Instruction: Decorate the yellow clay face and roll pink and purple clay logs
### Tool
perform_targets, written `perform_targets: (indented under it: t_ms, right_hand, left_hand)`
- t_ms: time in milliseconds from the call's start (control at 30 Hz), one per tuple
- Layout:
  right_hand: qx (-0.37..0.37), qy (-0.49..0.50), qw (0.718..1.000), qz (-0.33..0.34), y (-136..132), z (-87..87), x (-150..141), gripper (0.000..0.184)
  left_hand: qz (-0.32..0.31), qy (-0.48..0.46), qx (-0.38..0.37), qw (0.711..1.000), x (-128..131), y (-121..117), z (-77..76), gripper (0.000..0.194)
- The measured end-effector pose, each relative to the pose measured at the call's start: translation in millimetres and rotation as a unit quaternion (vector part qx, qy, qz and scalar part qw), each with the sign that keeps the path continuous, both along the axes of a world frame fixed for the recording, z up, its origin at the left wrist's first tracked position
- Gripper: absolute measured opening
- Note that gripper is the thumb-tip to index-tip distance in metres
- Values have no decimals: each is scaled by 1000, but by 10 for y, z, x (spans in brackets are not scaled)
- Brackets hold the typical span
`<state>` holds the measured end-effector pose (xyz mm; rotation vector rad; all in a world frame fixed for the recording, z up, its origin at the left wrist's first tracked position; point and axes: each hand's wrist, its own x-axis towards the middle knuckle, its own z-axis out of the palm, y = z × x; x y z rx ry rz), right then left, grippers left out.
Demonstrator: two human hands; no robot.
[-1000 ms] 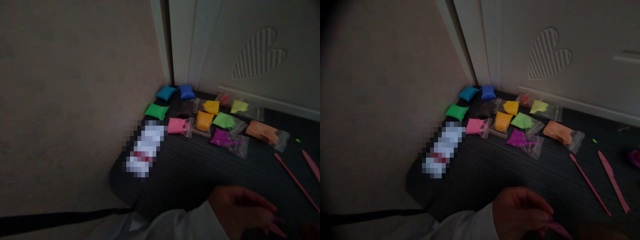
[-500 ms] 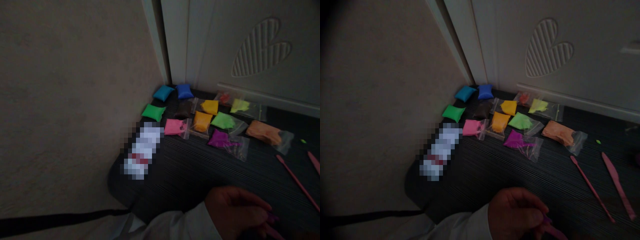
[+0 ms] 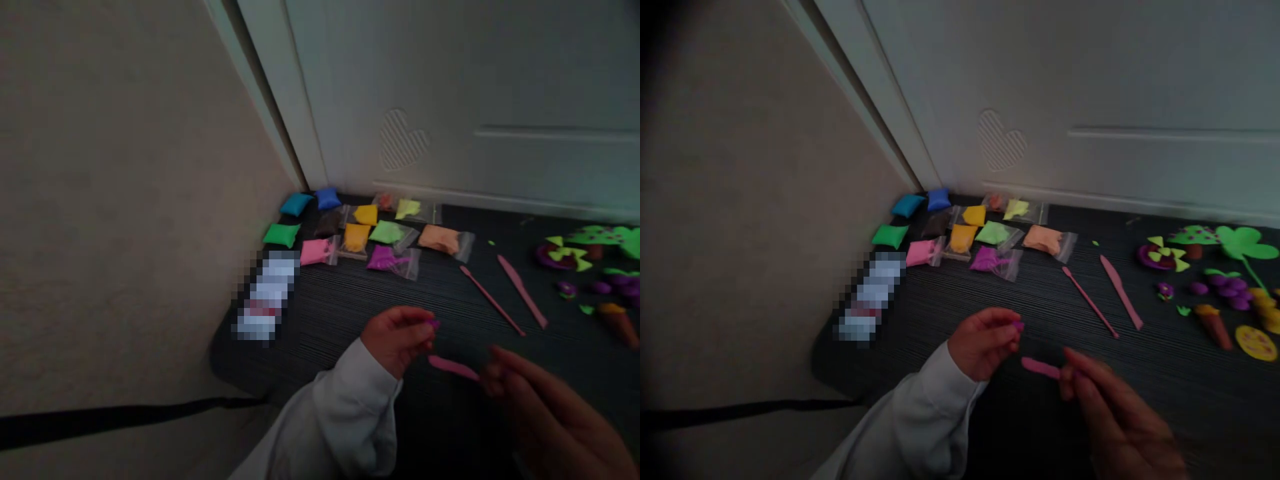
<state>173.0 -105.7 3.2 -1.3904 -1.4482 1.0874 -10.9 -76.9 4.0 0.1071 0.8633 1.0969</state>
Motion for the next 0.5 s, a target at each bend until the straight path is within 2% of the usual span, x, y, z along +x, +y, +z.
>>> perform_targets:
  t_ms: [100, 167, 200, 233, 267, 300, 333, 400, 500]
  right_hand:
    - [-49, 30, 998, -10, -108, 76, 17, 23]
    - [-63, 37, 997, -32, -181, 82, 85, 21]
    - [-67, 36, 996, -43, -209, 76, 127, 19]
    - [-69, 34, 996, -53, -230, 66, 171, 18]
    - [-68, 32, 995, -62, -243, 54, 213, 16]
    - [-64, 34, 995, -65, -249, 40, 250, 15]
    - [-56, 42, 995, -65, -249, 26, 280, 15]
    - [-37, 72, 994, -68, -237, 3, 314, 17]
    - [-26, 98, 992, -75, -213, -1, 310, 15]
  left_hand:
    - [-25, 126, 70, 989, 10, 25, 11, 25]
    - [-65, 236, 128, 961, 17, 62, 37, 23]
    - [-91, 296, 155, 938, 21, 91, 51, 22]
    - [-108, 363, 184, 907, 27, 128, 64, 21]
    - [-138, 437, 220, 861, 35, 171, 72, 21]
    - [-152, 530, 263, 792, 47, 218, 74, 20]
    - [-170, 618, 309, 703, 63, 268, 69, 20]
    - [-178, 659, 341, 647, 102, 363, 41, 17]
    - [-186, 684, 373, 599, 157, 471, -30, 12]
